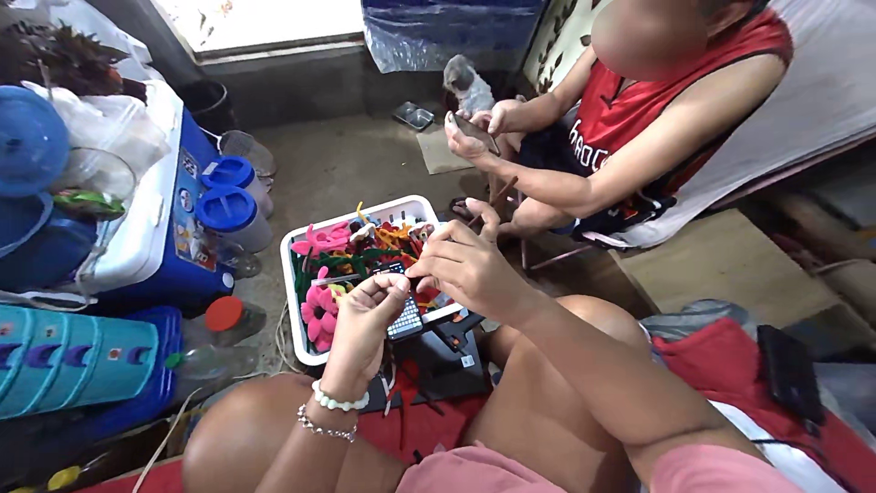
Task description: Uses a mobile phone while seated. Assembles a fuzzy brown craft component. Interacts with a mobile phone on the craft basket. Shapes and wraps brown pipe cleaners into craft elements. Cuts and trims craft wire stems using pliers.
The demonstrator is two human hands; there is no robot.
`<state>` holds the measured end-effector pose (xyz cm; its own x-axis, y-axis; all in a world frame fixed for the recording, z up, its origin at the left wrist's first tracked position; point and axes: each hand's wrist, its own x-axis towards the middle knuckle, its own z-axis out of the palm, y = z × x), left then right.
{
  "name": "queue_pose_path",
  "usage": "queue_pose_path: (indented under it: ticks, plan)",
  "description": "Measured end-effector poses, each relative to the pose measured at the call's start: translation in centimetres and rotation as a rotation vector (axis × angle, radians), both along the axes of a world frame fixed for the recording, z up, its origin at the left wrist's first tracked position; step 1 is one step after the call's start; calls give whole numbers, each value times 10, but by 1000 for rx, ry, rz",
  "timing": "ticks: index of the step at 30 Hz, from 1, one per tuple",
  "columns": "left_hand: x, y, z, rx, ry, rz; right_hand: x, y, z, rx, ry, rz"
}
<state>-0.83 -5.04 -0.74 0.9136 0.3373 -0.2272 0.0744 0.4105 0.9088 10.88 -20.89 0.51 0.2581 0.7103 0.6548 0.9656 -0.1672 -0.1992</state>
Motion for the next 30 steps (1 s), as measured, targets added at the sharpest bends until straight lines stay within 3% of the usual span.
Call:
queue_pose_path:
  ticks: [4,8,10,14,17,30]
  plan:
    - [1,-3,-3,-73,5,3,0,0,-2,22,5,-12]
    - [2,-3,0,2,-38,6,2,-1,-1,35,6,-24]
    - [1,-1,-2,199,-135,-5,4,-3,-2,35,36,-18]
    - [0,9,-7,804,-329,17,10,-6,1,12,203,32]
    - [0,17,-6,1083,-435,11,14,-8,1,-11,272,70]
    - [-2,18,-5,1484,-506,221,6,-3,-1,-32,366,79]
